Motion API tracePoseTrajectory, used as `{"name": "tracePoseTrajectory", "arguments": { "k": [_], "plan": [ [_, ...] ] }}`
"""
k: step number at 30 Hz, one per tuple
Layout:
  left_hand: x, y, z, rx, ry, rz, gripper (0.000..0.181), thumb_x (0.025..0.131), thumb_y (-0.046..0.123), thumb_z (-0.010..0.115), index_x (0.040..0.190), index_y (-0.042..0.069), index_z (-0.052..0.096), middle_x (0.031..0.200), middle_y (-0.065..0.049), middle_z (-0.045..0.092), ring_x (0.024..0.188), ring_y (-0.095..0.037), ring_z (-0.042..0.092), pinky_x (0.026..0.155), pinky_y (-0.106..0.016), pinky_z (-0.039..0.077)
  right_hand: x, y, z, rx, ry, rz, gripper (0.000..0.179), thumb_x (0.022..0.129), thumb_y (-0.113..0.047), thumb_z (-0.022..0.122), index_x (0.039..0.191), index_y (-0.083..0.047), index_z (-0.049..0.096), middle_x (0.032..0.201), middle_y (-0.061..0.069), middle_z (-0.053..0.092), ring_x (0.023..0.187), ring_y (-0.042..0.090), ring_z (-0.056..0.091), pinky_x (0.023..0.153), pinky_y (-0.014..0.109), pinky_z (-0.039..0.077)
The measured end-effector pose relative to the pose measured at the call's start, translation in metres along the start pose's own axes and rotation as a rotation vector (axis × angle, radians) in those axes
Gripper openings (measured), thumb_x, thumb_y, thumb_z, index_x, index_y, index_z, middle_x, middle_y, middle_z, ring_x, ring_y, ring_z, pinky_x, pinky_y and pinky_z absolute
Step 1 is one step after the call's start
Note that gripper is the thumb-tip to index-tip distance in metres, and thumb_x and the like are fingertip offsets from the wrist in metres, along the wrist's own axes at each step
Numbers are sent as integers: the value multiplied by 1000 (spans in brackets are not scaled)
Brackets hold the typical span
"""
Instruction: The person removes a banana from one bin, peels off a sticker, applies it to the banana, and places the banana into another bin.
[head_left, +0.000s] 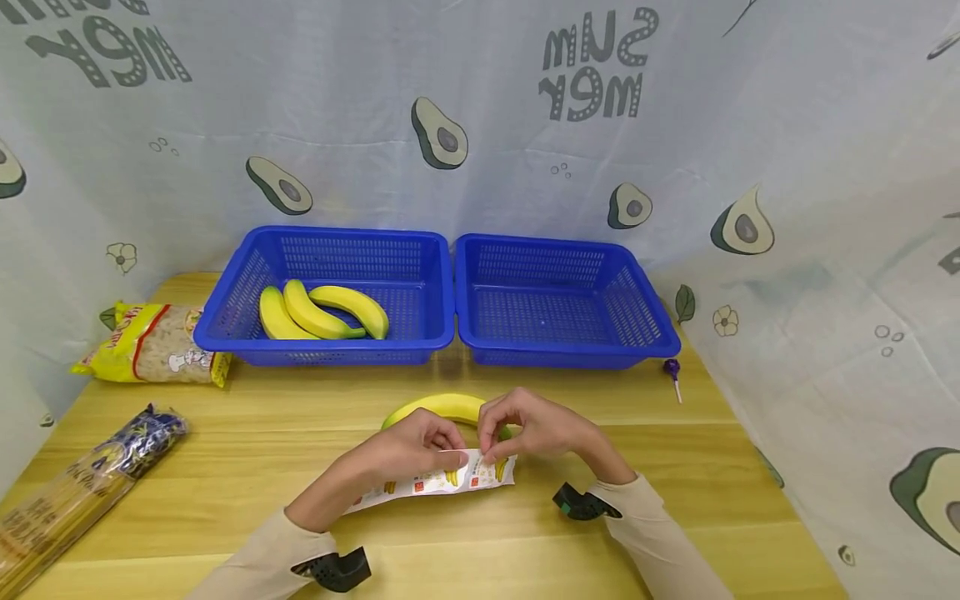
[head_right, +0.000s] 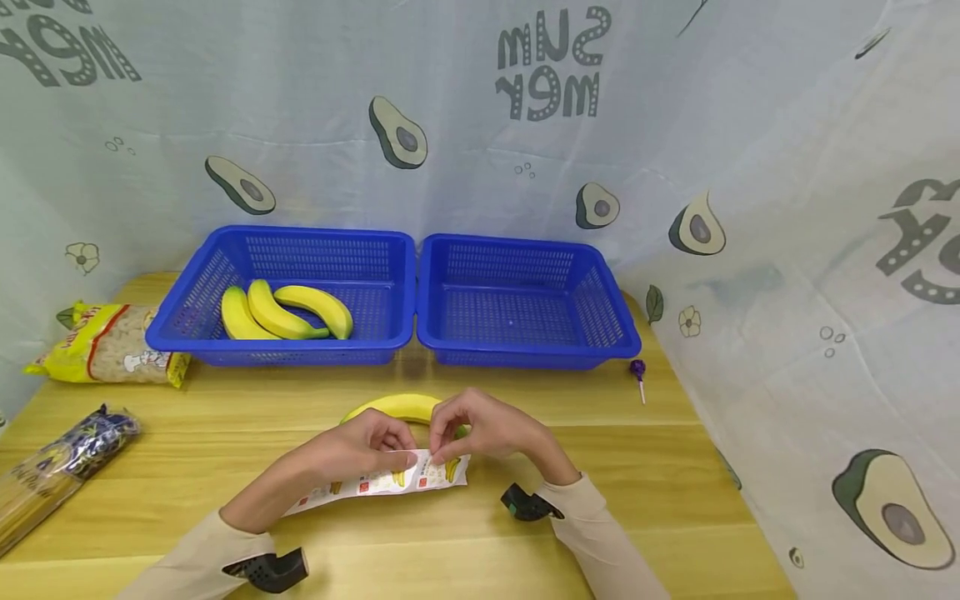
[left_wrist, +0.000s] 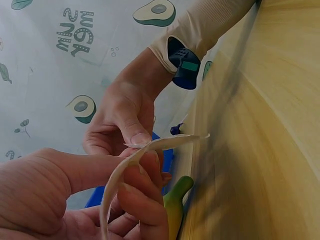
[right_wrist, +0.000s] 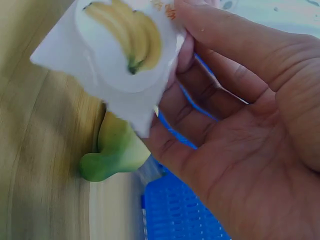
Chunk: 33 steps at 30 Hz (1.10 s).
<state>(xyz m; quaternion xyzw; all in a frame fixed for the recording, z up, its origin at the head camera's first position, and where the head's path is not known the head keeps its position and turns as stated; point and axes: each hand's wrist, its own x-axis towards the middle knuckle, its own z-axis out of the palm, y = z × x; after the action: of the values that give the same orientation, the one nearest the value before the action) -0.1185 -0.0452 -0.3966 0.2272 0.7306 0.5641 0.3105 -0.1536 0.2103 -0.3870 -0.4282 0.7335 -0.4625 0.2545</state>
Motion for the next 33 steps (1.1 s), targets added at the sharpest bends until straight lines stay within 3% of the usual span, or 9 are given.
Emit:
{"name": "tracePoseTrajectory", "arguments": {
  "k": [7,15,23,26,29,33],
  "plan": [
    [0,-2,1,24,18,25,8,100,6,73,95,-1,71,78,1,63,69,-10,54,60,-20,43,-2,4,-2,17,-6,-35,8,95,1,81,92,-2,73,100,14,68,97,13,64,88,34,63],
    [1,-5,7,153,46,52,10,100,7,75,90,5,71,78,3,62,68,-8,53,60,-20,45,-7,5,-8,28,61,-16,8,99,1,76,94,-3,71,102,17,69,99,14,65,90,39,63],
    [1,-10,19,255,48,96,12,98,4,76,87,5,70,75,4,63,69,-8,53,63,-22,44,-6,6,-9,20,82,21,6,99,4,74,98,1,69,93,9,71,87,12,68,86,35,64],
    [1,-11,25,285,47,101,9,98,3,76,90,4,72,76,3,65,64,-8,57,63,-23,50,-5,4,-8,33,99,28,5,99,4,74,98,2,69,92,8,71,85,12,67,82,31,63],
    [0,-10,29,332,60,101,6,97,6,79,98,1,76,87,-1,71,74,-10,65,72,-25,57,-4,3,-7,52,126,31,5,99,5,74,98,3,70,92,7,70,83,13,66,80,29,62],
    [-4,-2,29,410,98,96,23,95,14,85,110,-1,76,104,-5,72,100,-22,68,89,-34,60,-3,1,-8,59,164,21,5,98,8,73,98,4,71,91,8,71,82,12,66,79,27,61]
  ]
}}
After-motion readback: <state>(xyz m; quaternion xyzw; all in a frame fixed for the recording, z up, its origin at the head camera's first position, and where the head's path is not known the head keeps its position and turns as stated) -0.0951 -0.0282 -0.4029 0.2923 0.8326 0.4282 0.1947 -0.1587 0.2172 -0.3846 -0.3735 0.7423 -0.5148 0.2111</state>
